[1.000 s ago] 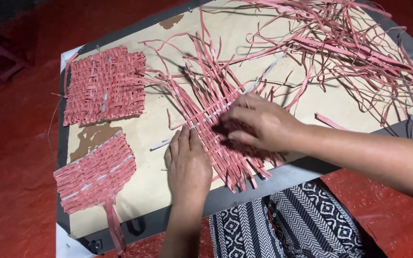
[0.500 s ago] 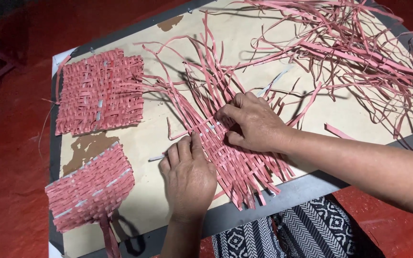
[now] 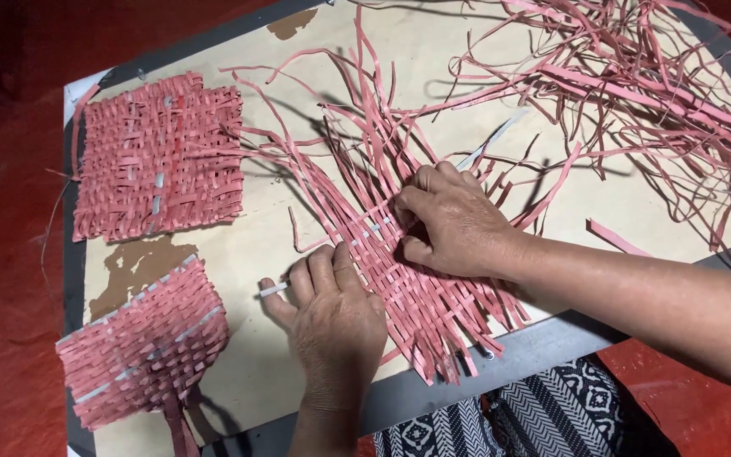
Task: A person is weaving pink plastic strips together on a board to create a mat.
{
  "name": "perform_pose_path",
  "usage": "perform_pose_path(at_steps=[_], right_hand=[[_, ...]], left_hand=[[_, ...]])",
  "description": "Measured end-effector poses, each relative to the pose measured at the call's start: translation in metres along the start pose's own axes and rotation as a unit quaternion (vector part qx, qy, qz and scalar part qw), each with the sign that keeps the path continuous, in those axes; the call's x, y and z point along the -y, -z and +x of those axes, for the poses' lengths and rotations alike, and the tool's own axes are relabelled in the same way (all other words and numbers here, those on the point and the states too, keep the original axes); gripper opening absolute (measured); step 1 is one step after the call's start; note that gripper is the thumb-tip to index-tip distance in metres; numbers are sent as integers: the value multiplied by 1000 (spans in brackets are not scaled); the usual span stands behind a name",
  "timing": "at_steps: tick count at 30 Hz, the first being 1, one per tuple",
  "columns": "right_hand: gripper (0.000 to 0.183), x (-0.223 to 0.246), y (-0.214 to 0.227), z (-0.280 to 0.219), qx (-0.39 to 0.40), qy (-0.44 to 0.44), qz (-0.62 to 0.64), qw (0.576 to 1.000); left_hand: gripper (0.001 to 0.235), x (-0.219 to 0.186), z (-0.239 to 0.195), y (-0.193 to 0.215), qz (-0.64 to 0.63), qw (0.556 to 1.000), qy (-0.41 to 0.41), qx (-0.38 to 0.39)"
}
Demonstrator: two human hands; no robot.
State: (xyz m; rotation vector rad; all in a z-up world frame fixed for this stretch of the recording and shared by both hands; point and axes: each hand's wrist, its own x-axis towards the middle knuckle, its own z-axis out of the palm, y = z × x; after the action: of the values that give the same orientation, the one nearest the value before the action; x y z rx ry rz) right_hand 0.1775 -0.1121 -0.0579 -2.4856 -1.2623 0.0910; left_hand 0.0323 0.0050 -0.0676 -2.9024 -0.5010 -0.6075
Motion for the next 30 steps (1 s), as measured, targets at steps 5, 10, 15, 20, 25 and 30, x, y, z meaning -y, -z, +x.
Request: perform_pose_path(at_steps=[5,10,15,20,25,30], right_hand=[[46,0,0,0,-22,13,-4,1000],[45,1,-1,0,-21,19,-10,1000],[49,4,3,2,21,-6,-12,1000],[48,3,1,2,18,-11,-10,1000],[45,3,-1,0,4,-4,-16,1000],[50,2,11,-9,-102,11,73,992]], left_hand=[[71,-3,1,5,17,1000,5,-18],[67,-4,1,6,29,1000,7,-8],[62,-5,1,5,48,999,4,-15],[69,-5,0,1,45,999,17,-2],[64,-5,0,3,44,999,14,-23],[67,-10,-5,15,116,992,26,-36]])
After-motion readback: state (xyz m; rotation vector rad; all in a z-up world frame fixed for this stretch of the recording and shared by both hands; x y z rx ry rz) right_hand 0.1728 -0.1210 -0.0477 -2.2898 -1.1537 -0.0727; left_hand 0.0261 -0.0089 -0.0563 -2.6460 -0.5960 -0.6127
